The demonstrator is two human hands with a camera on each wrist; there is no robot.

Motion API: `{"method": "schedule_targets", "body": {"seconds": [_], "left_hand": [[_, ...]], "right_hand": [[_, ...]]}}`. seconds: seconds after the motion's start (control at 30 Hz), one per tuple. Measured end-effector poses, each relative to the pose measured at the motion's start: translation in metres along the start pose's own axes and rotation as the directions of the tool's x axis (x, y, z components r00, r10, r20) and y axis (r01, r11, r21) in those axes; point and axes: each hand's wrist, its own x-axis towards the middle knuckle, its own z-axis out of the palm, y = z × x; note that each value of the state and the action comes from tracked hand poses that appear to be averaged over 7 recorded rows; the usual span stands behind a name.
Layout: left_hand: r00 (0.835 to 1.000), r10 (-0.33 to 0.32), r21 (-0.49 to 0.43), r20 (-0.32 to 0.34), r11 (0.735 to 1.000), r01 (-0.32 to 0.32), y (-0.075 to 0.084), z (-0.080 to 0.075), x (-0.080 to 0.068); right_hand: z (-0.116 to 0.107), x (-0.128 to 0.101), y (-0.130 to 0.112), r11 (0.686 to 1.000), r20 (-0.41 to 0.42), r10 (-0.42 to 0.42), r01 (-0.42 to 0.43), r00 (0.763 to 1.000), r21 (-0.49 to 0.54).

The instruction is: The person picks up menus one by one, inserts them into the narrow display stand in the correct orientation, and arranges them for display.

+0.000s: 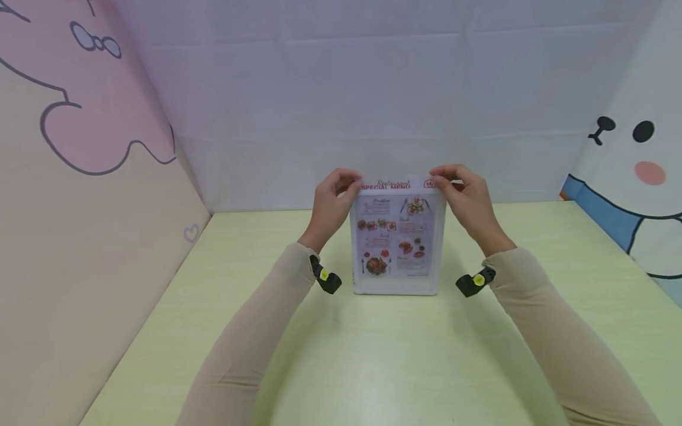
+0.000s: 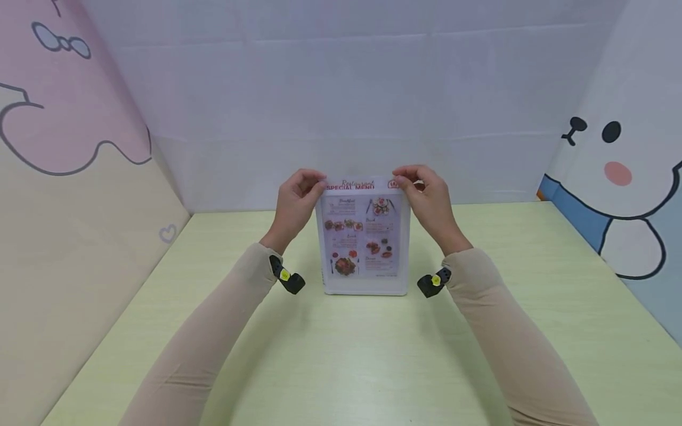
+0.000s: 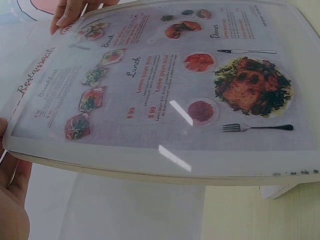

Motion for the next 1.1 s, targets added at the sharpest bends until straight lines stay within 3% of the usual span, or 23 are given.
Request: {"method": "schedule_targets", "body": {"seconds": [0.33, 0.63, 1.1], "left_hand": [[0.998, -0.048, -0.011, 0.034, 0.999, 0.048, -0.006, -0.003, 0.001], [0.995, -0.051, -0.029, 0.089, 0.998, 0.054, -0.012, -0.005, 0.004], [0.993, -0.034, -0.015, 0.113, 0.999, 0.036, -0.011, -0.006, 0.002]], "right_hand": [[0.001, 0.002, 0.003, 0.997, -0.003, -0.050, 0.050, 0.999, -0.054], [0.004, 0.004, 0.008, 0.990, -0.019, -0.083, 0.080, 0.996, -0.113], [0.004, -0.001, 0.009, 0.981, 0.017, -0.097, 0.099, 0.995, -0.164]]}}
